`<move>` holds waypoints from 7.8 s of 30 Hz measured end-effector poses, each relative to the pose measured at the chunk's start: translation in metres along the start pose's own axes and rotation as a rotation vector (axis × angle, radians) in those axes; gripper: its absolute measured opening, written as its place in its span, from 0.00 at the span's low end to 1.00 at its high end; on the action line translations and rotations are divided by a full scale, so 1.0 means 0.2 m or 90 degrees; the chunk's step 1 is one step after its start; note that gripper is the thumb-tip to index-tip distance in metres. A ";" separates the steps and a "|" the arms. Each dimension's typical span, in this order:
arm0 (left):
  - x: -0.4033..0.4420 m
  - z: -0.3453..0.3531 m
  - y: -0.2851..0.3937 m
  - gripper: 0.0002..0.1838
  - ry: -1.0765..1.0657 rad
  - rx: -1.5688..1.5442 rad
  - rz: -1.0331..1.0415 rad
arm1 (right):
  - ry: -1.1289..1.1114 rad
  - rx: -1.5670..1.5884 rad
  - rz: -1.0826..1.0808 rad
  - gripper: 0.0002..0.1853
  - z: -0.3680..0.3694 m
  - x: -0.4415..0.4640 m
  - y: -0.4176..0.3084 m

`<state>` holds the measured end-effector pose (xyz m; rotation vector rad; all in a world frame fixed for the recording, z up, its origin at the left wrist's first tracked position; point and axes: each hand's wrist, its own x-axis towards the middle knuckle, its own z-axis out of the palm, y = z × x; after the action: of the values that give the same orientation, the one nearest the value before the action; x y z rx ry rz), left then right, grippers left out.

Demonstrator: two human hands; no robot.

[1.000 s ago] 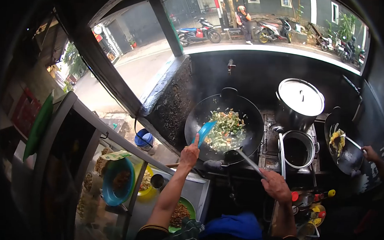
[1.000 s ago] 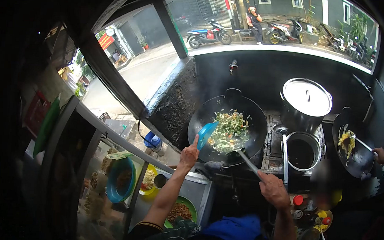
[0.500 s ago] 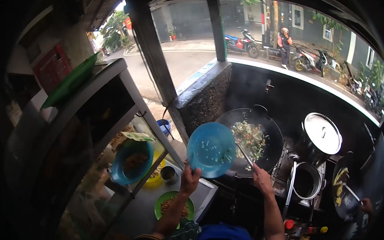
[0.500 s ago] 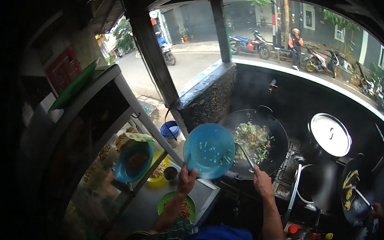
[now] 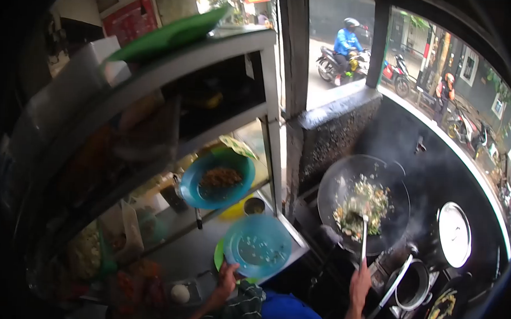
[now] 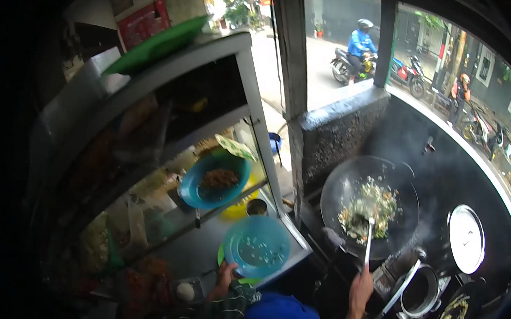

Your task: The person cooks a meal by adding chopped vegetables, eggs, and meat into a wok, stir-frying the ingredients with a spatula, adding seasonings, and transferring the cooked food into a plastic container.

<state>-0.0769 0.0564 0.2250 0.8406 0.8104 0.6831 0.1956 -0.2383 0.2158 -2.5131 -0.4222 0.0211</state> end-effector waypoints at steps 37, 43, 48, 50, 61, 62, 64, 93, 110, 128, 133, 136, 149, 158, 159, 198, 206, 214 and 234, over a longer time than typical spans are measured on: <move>0.27 -0.46 -0.14 0.27 0.489 -0.118 0.039 | 0.001 -0.068 -0.064 0.22 -0.28 0.21 -0.09; 0.31 -0.53 -0.14 0.17 0.423 -0.035 -0.059 | -0.020 0.097 -0.029 0.25 -0.03 0.43 -0.17; 0.15 -0.38 -0.28 0.15 0.129 0.228 -0.003 | -0.099 0.066 -0.089 0.24 -0.60 0.06 -0.26; 0.12 0.04 -0.20 0.17 -0.041 0.288 -0.159 | -0.189 0.025 -0.042 0.24 -0.77 -0.01 -0.32; 0.61 1.33 -0.73 0.23 -0.220 0.323 -0.420 | 0.054 -0.146 0.001 0.23 -0.12 0.26 -0.07; 0.60 1.33 -0.73 0.23 -0.222 0.324 -0.422 | 0.005 -0.155 0.010 0.23 -0.20 0.18 -0.10; 0.52 1.27 -0.70 0.14 -0.220 0.318 -0.374 | -0.088 -0.139 -0.027 0.23 -0.43 0.03 -0.15; -0.06 0.89 -0.44 0.09 -0.244 0.086 -0.671 | -0.066 -0.050 0.072 0.21 -0.95 -0.32 -0.36; 0.22 1.20 -0.67 0.08 -0.156 0.169 -0.410 | 0.131 0.024 0.007 0.22 -0.47 -0.32 -0.18; 0.27 0.71 -1.01 0.29 -0.602 0.775 -0.357 | 0.040 0.106 0.030 0.20 -0.39 -0.64 -0.05; 0.28 0.55 -1.32 0.22 -0.519 0.717 -0.262 | 0.028 0.182 0.199 0.17 -0.66 -1.17 0.04; 0.31 0.60 -1.36 0.22 -0.462 0.766 -0.266 | -0.021 0.151 0.661 0.18 -0.98 -1.38 -0.04; 0.26 0.69 -1.23 0.17 -0.585 1.014 0.116 | 0.652 0.043 0.497 0.15 -0.65 -1.35 0.41; 0.26 0.61 -1.19 0.15 -0.720 0.919 0.273 | 0.599 -0.318 0.144 0.16 -1.46 -0.85 -0.09; 0.24 0.61 -1.15 0.15 -0.704 0.913 0.273 | 0.500 -0.432 0.134 0.17 -1.57 -0.74 -0.22; 0.23 0.47 -0.72 0.21 -0.660 0.544 -0.211 | -0.076 -0.469 -0.008 0.10 -1.02 0.77 -0.52; 0.30 0.52 -0.78 0.17 -0.721 0.534 -0.274 | 0.273 -0.158 0.033 0.16 -1.51 -0.03 -0.41; 0.36 0.52 -1.15 0.31 -0.598 0.744 -0.210 | 0.605 -0.010 0.236 0.17 -1.45 -0.94 -0.21; 0.32 0.63 -1.19 0.21 -0.662 0.931 0.084 | 0.820 -0.006 0.422 0.14 -0.53 -1.26 0.52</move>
<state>0.1083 -0.0577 0.0543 2.2966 0.1505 -0.4408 -0.0016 -0.4546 0.2260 -2.0131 0.8982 -1.2219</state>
